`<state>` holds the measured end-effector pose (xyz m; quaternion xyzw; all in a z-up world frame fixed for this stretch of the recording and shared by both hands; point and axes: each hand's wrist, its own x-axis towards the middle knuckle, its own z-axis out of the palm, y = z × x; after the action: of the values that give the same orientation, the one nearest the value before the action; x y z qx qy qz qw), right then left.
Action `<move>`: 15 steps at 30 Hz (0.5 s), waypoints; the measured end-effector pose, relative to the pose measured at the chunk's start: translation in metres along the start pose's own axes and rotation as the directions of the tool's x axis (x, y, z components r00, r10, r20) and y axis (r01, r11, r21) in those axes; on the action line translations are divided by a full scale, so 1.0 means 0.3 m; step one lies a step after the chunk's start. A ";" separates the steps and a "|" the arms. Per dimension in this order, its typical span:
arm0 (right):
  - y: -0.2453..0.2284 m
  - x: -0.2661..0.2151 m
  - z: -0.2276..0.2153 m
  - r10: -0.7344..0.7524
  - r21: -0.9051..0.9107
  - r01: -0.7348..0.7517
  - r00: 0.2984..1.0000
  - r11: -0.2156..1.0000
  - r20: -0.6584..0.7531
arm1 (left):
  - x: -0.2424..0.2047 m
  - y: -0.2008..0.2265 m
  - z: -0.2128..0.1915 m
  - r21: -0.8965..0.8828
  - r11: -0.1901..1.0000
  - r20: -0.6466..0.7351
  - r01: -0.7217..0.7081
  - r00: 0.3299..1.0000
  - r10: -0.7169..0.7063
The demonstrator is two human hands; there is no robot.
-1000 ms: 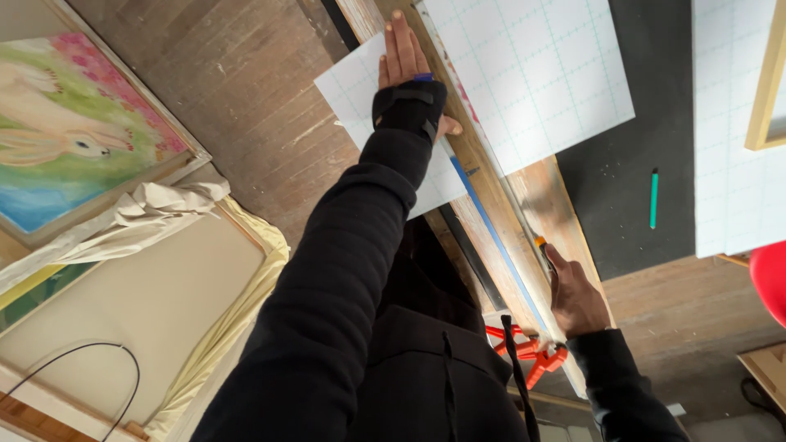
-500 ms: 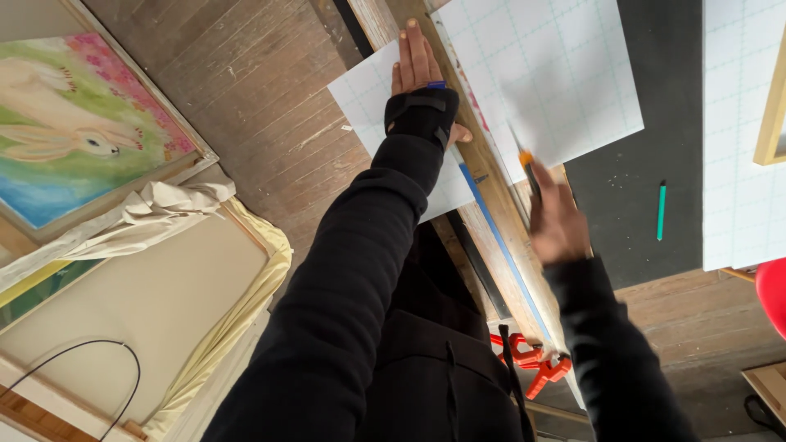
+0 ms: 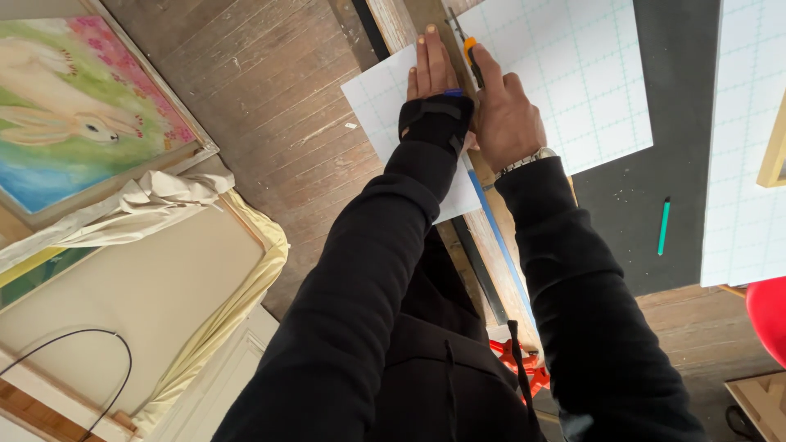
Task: The recorder measures a piece of grid paper to fit a wooden frame and cuts it using a utility knife and straight edge.
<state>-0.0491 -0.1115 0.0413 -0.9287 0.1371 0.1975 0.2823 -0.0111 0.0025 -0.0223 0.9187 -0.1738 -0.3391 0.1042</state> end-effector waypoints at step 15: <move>0.016 0.017 0.017 0.029 -0.029 -0.027 0.998 0.999 0.047 | -0.010 0.015 -0.061 -0.005 1.000 0.089 0.030 0.996 -0.030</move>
<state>-0.0480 -0.1131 0.0329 -0.9256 0.1405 0.2255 0.2697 -0.0021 0.0010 -0.0053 0.9049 -0.1633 -0.3815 0.0942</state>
